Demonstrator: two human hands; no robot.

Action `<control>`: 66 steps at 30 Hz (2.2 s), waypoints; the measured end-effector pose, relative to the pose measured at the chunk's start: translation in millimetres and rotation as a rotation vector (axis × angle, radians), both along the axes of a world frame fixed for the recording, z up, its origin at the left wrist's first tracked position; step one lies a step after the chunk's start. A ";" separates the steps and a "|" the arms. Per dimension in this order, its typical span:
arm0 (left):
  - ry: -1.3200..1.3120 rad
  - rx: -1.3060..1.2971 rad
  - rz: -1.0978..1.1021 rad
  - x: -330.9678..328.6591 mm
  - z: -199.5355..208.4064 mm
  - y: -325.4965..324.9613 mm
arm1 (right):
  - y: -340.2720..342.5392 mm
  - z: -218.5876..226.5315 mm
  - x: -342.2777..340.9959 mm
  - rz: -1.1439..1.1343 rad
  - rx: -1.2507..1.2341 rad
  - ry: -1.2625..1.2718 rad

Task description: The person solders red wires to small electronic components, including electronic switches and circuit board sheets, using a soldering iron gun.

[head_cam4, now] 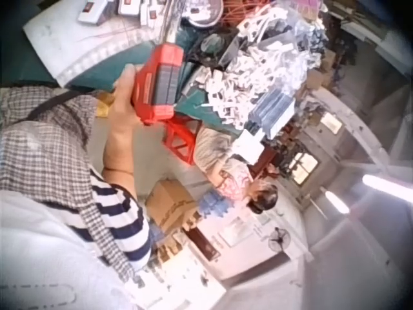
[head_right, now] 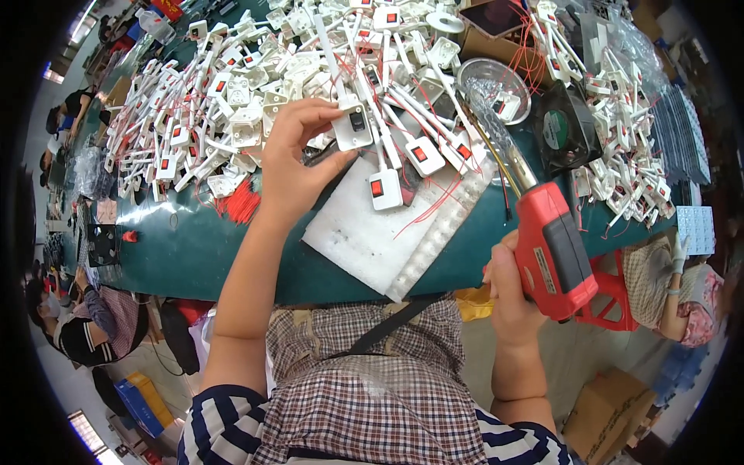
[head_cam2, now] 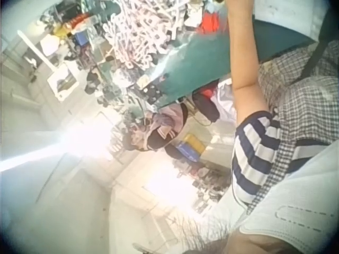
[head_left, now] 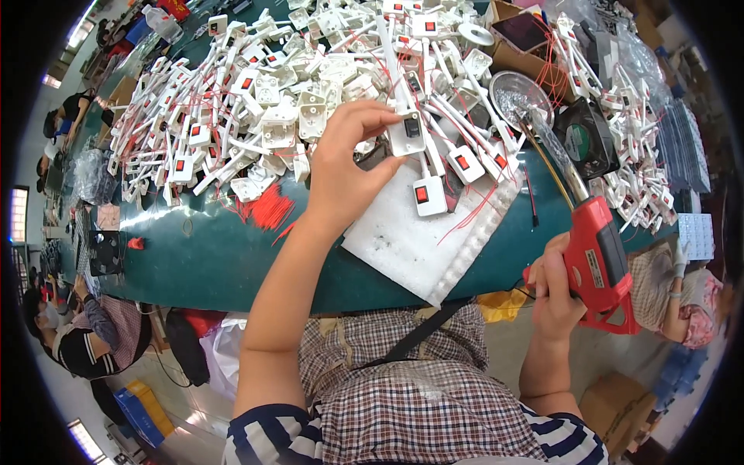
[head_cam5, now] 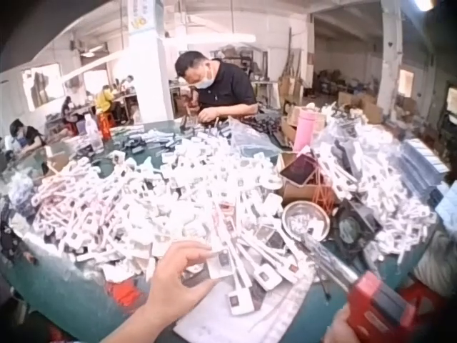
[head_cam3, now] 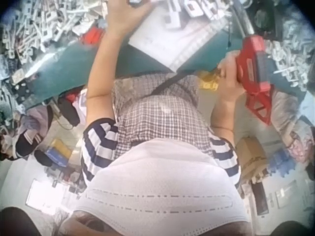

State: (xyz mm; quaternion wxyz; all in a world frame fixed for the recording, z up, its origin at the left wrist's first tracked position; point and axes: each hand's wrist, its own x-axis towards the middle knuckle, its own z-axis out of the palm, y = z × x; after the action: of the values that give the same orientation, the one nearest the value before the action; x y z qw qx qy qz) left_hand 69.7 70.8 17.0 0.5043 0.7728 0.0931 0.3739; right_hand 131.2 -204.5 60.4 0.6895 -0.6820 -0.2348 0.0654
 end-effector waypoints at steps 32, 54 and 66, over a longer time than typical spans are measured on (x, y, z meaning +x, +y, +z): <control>0.021 -0.087 -0.464 236.2 59.4 -67.4 | -44.3 23.8 25.4 -0.408 0.291 -0.102; 0.981 0.644 0.248 71.6 47.4 64.4 | -28.4 7.5 25.9 -0.229 0.194 0.003; 0.438 -0.025 0.140 66.6 39.3 30.0 | -22.5 11.1 13.4 -0.246 0.157 0.007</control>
State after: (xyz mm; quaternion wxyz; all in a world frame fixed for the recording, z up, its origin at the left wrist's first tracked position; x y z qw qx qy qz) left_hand 136.3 100.9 56.3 0.4545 0.8208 0.2584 0.2301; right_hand 144.6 -227.0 71.5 0.7444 -0.6493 -0.1516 -0.0357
